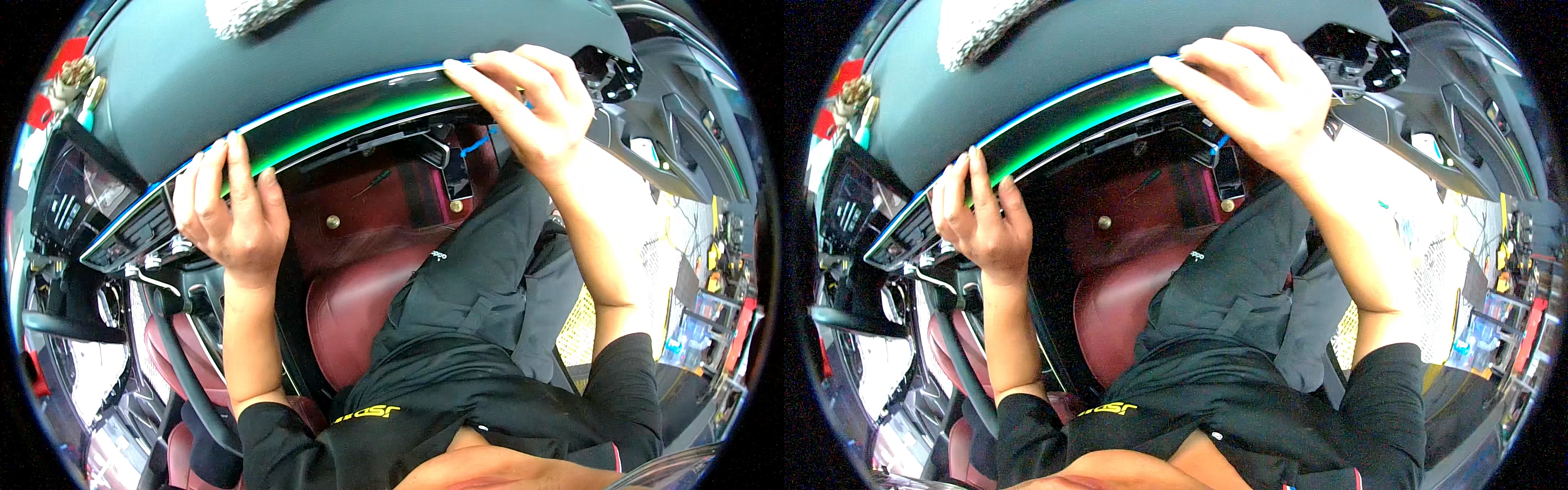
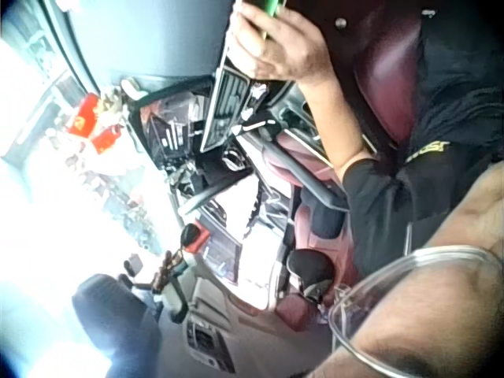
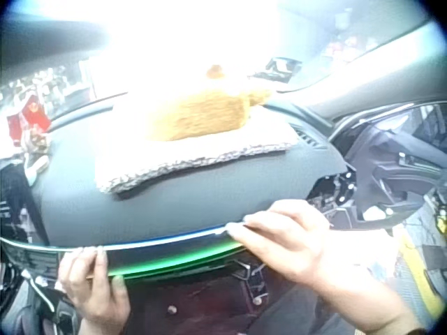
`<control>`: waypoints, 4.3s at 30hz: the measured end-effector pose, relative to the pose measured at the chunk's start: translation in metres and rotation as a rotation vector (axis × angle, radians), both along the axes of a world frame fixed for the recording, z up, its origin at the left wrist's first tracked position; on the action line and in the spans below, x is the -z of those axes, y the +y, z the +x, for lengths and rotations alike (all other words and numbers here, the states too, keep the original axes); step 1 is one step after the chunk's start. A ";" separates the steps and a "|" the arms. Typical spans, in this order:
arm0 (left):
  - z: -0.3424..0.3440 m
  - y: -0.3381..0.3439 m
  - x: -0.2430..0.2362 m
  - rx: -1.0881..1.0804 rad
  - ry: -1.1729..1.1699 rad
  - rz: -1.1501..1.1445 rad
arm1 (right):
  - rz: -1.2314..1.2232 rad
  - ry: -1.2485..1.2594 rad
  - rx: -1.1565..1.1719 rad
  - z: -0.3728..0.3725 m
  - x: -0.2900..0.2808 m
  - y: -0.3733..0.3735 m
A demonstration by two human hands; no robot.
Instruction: The person prepares a blue light strip by hand, feeds it behind a car dashboard panel using a blue prying tool, and then removes the central air vent assembly by hand.
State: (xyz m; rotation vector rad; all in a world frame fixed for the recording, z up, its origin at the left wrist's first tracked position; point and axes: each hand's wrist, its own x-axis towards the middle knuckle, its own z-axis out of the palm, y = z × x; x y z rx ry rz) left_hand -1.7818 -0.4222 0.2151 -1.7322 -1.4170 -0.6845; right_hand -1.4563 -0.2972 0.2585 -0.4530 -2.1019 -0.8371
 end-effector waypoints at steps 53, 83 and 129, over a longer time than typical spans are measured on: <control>0.186 -0.125 0.158 0.952 -0.598 -0.861 | -1.669 0.066 -0.877 0.051 -0.126 -0.183; 0.186 -0.115 0.163 0.943 -0.575 -0.815 | -0.941 0.820 -0.738 0.069 -0.108 -0.211; -0.036 -0.011 0.001 -0.065 -0.037 0.050 | -1.004 0.133 0.391 0.037 0.166 -0.163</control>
